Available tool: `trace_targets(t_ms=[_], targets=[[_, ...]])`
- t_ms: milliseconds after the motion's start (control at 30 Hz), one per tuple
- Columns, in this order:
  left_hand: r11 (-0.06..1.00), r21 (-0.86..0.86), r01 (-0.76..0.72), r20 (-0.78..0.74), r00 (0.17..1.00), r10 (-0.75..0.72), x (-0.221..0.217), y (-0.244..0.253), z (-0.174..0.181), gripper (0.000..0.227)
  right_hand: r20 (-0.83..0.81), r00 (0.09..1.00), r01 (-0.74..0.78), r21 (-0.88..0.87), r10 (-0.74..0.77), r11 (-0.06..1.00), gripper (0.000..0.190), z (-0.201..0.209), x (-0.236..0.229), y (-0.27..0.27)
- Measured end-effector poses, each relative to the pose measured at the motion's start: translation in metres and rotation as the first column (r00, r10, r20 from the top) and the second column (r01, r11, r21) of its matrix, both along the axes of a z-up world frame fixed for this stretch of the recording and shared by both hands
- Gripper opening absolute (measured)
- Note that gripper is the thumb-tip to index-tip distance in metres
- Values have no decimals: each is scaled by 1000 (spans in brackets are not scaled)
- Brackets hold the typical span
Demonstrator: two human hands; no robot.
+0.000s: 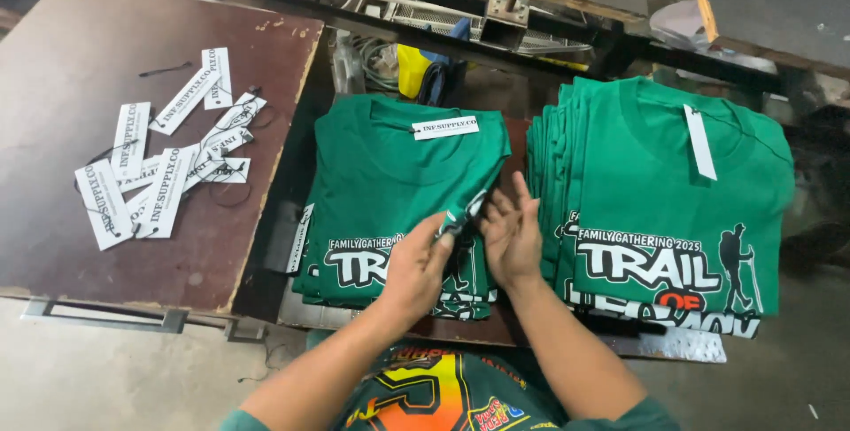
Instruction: The person attaches white tags to a stack of green t-shirts by threading a string through the collar area. They then fold the shirts and place them on a pile. The process is repeated for several shirts.
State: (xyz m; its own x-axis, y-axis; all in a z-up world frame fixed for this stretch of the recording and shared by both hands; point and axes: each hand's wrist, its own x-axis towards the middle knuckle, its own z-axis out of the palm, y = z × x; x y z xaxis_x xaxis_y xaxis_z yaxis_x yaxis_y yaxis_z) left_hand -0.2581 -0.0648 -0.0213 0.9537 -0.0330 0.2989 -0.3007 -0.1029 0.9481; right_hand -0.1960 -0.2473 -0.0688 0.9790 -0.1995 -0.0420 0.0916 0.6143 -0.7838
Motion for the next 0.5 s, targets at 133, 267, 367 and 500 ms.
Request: trace_targets(t_ms=[133, 267, 367, 500], targets=[[990, 14, 137, 177, 975, -137, -11, -1, -14, 31, 182, 979, -90, -15, 91, 996, 67, -12, 25, 5], [981, 52, 189, 263, 945, -196, -7, 3, -37, 30, 247, 958, -111, -137, 142, 984, 57, 13, 76, 2], [973, 79, 217, 283, 931, -231, -7, 5, -48, 33, 78, 977, -137, -483, 198, 865, 70, 25, 117, -23], [964, 198, 178, 258, 939, -227, -3, 3, -56, 35, -140, 962, -272, -496, 233, 824, 63, 37, 148, -19]])
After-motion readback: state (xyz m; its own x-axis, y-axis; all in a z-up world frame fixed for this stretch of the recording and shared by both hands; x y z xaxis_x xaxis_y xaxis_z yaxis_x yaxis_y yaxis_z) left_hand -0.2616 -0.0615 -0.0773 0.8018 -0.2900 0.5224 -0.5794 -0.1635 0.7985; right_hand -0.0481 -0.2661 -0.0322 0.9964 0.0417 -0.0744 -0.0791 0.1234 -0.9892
